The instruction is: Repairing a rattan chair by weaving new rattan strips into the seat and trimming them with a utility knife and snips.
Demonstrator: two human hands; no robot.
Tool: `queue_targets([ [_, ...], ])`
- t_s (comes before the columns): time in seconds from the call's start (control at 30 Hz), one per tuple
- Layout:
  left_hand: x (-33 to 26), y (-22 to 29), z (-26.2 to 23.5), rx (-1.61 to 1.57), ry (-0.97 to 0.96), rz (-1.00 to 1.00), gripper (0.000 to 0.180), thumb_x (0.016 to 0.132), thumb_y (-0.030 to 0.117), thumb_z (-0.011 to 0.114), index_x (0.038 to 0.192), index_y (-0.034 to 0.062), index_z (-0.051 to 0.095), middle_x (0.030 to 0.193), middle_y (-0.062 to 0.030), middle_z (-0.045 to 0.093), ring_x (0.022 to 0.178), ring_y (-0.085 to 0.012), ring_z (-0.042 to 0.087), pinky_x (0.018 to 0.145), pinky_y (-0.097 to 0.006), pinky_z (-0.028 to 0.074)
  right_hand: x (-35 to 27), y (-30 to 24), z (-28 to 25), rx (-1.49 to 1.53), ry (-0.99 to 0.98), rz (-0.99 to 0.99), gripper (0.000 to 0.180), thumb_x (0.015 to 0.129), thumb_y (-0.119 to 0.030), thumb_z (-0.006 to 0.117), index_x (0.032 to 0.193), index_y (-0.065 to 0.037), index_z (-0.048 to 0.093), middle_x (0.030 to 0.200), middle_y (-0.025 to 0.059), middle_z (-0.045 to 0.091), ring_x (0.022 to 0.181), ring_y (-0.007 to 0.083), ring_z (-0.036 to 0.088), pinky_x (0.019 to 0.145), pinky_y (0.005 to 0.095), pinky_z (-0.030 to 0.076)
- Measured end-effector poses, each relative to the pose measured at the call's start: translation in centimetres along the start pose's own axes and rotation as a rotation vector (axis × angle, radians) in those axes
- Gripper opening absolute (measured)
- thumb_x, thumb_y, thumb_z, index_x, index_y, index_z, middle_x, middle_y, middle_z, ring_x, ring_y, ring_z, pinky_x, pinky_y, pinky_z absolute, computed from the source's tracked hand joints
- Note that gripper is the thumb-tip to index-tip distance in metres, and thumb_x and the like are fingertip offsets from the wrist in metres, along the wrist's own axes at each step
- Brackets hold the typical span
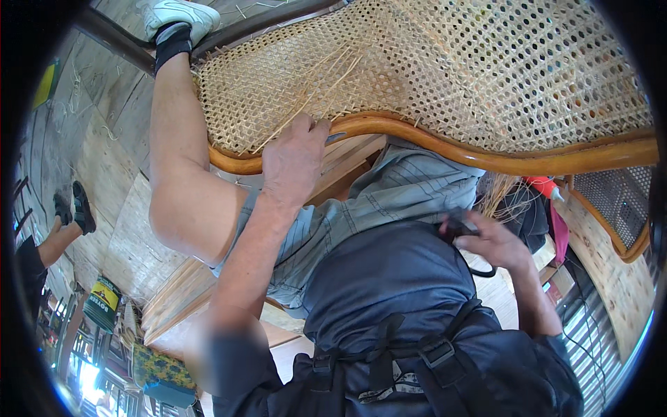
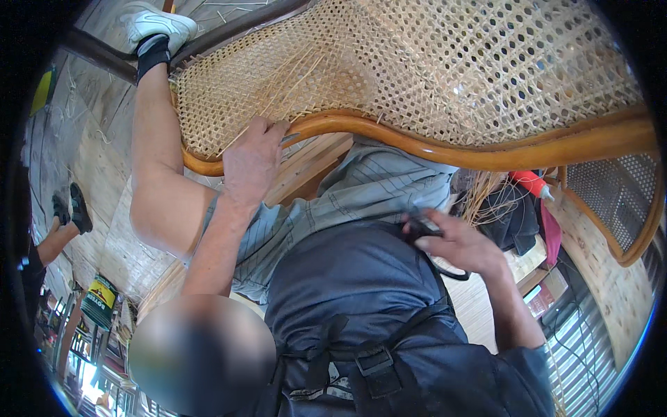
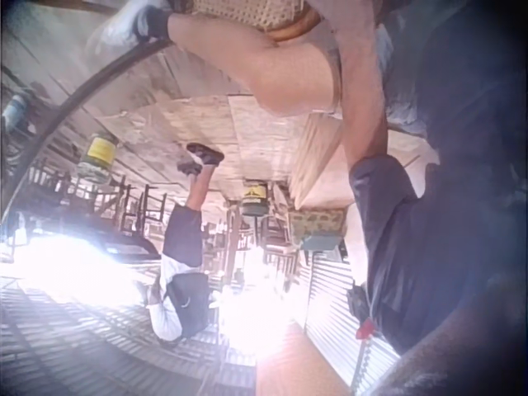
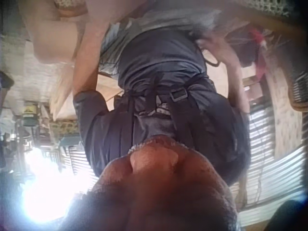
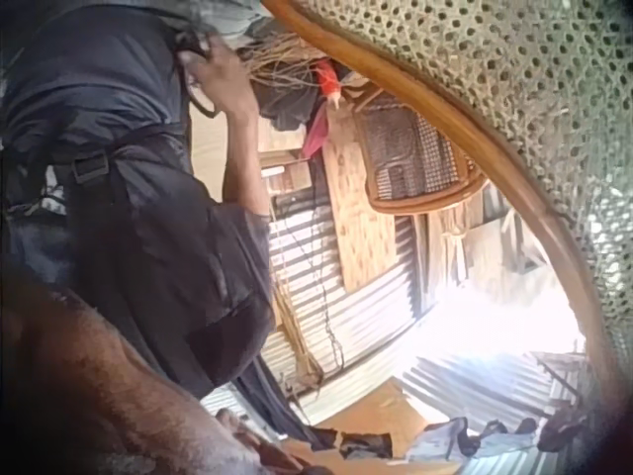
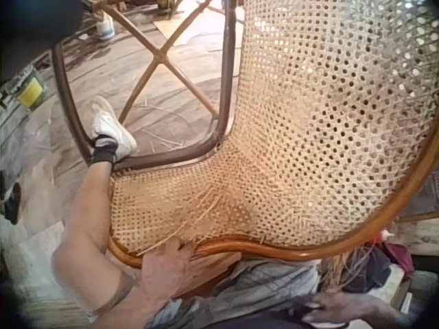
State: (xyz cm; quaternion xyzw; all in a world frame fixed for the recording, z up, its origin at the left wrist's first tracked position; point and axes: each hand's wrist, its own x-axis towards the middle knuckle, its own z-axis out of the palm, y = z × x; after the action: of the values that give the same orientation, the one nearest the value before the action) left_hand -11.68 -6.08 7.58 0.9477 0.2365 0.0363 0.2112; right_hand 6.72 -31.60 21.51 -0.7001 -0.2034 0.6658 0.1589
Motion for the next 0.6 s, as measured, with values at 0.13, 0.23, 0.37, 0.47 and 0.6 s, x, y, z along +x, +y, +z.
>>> queue_targets([
  [0.13, -0.4, -0.2, 0.1, -0.068, 0.004, -0.106, 0.017, 0.075, 0.013, 0.062, 0.091, 0.0106, 0.061, 0.082, -0.0066, 0.053, 0.069, -0.0226, 0.062, 0.056, -0.033, 0.052, 4.2, -4.3, -0.8, -0.249, -0.180, 0.155, 0.043, 0.093, -0.038, 0.045, 0.117, -0.002, 0.050, 0.092, 0.0105, 0.057, 0.088, 0.0185, 0.057, 0.082, 0.0320, 0.044],
  [0.23, -0.3, -0.2, 0.0, -0.176, 0.034, -0.196, 0.015, 0.077, 0.015, 0.062, 0.091, 0.0101, 0.060, 0.084, -0.0073, 0.054, 0.069, -0.0251, 0.062, 0.058, -0.035, 0.052, 7.7, -7.1, -1.1, -0.268, -0.158, 0.088, 0.046, 0.095, -0.045, 0.039, 0.097, -0.001, 0.052, 0.075, 0.0051, 0.053, 0.067, 0.0151, 0.055, 0.064, 0.0295, 0.045],
  [0.37, 0.2, -0.3, 0.3, -0.252, 0.002, -0.267, 0.013, 0.079, 0.016, 0.061, 0.090, 0.0093, 0.060, 0.085, -0.0080, 0.057, 0.068, -0.0265, 0.062, 0.059, -0.037, 0.051, 14.2, -7.8, 0.6, -0.121, -0.190, 0.108, 0.049, 0.095, -0.048, 0.038, 0.080, -0.002, 0.049, 0.066, 0.0038, 0.050, 0.049, 0.0109, 0.049, 0.047, 0.0260, 0.041],
  [0.47, 0.4, -0.5, 0.2, -0.289, -0.026, -0.312, 0.013, 0.080, 0.017, 0.061, 0.090, 0.0082, 0.060, 0.084, -0.0085, 0.058, 0.069, -0.0272, 0.062, 0.060, -0.037, 0.051, 16.8, -7.8, 1.9, -0.124, -0.189, 0.061, 0.054, 0.094, -0.051, 0.038, 0.075, -0.001, 0.049, 0.061, 0.0033, 0.048, 0.047, 0.0111, 0.048, 0.045, 0.0263, 0.041],
  [0.6, 0.4, -0.6, -0.1, -0.398, -0.046, -0.380, 0.012, 0.079, 0.015, 0.063, 0.089, 0.0074, 0.062, 0.084, -0.0084, 0.060, 0.070, -0.0271, 0.062, 0.061, -0.037, 0.050, 17.5, -9.1, 2.4, -0.117, -0.134, 0.010, 0.061, 0.094, -0.046, 0.034, 0.066, 0.004, 0.053, 0.055, 0.0098, 0.052, 0.044, 0.0208, 0.054, 0.048, 0.0356, 0.044],
])
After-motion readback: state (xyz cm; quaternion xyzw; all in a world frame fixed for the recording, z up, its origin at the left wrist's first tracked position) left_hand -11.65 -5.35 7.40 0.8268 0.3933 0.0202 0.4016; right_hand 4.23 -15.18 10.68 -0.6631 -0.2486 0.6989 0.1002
